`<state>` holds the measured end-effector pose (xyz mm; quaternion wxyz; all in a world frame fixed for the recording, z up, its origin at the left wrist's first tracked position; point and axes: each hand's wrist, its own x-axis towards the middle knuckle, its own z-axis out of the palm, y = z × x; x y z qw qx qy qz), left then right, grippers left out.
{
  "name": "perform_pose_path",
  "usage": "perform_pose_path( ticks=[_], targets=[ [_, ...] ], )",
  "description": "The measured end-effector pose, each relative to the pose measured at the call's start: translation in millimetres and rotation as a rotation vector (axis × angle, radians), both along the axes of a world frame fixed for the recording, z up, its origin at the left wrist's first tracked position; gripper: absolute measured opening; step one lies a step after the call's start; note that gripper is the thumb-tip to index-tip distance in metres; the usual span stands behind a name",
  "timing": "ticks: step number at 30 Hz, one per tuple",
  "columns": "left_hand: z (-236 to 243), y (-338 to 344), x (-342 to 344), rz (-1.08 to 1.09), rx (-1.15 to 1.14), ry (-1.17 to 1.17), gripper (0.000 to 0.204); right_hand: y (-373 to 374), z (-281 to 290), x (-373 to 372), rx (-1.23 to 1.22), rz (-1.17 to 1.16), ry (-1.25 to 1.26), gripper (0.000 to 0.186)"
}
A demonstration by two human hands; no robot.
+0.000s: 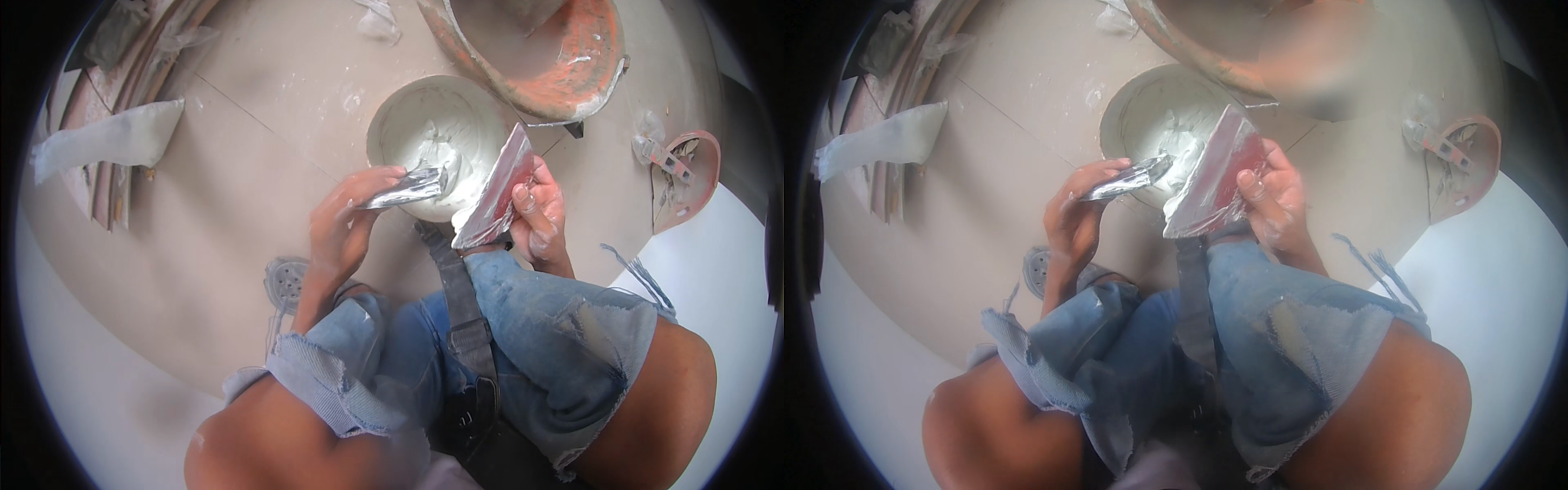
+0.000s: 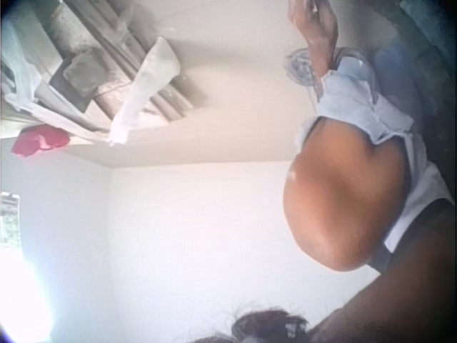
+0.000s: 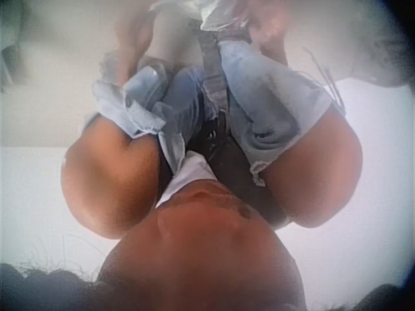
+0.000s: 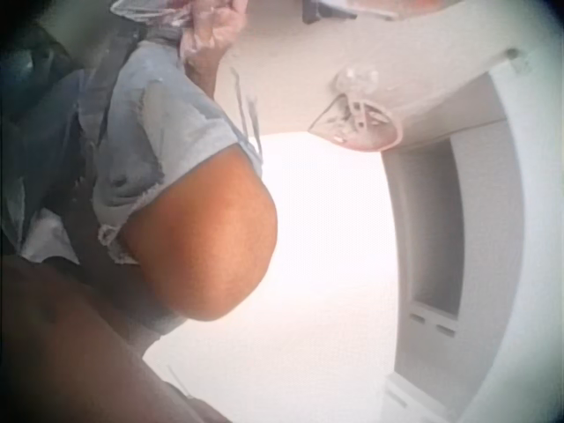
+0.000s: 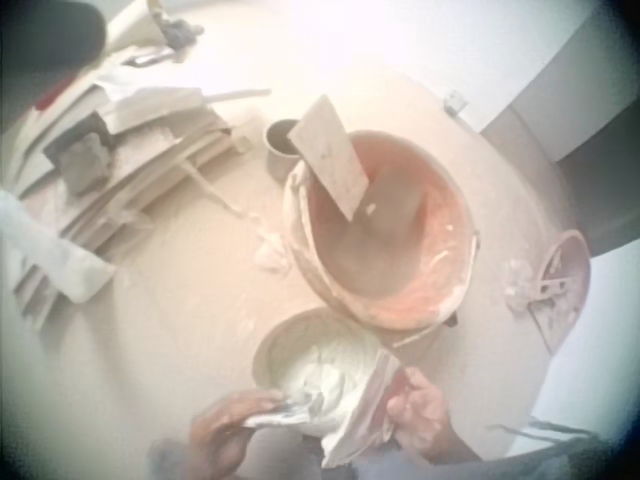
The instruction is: The person scoops white paste from a metal bowl using a trowel and applies it to a patterned rectangular tile. They repeatedly smooth the paste onto the tile surface.
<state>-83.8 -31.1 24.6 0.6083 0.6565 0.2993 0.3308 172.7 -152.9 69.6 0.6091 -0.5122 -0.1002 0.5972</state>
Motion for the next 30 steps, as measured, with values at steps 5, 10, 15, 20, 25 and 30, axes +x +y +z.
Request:
perform_pose_path(
  ticks=[5,10,15,20,25,30],
  targets=[
    [0.5,-7.9,7.7,-0.064,-0.171,-0.175,0.025,5.3,8.1,-5.3,-0.085,0.119,0.173,0.058],
    [11.5,-7.4,9.8,-0.139,-0.236,-0.245,0.025,14.1,7.7,-2.0,-0.115,0.162,0.267,0.058],
    [8.4,-12.6,8.2,-0.179,-0.315,-0.275,0.018,14.3,5.2,0.1,-0.175,0.183,0.314,0.059],
    [2.0,-21.8,8.3,-0.09,-0.611,-0.305,0.022,11.1,11.9,0.9,-0.13,0.143,0.376,0.06],
    [4.9,-22.2,6.9,-0.019,-0.668,-0.246,0.031,13.9,7.7,2.2,-0.119,0.14,0.357,0.059],
    [8.9,-20.8,1.7,-0.012,-0.654,-0.171,0.029,17.3,7.7,-2.5,-0.158,0.193,0.361,0.058]
  ],
)
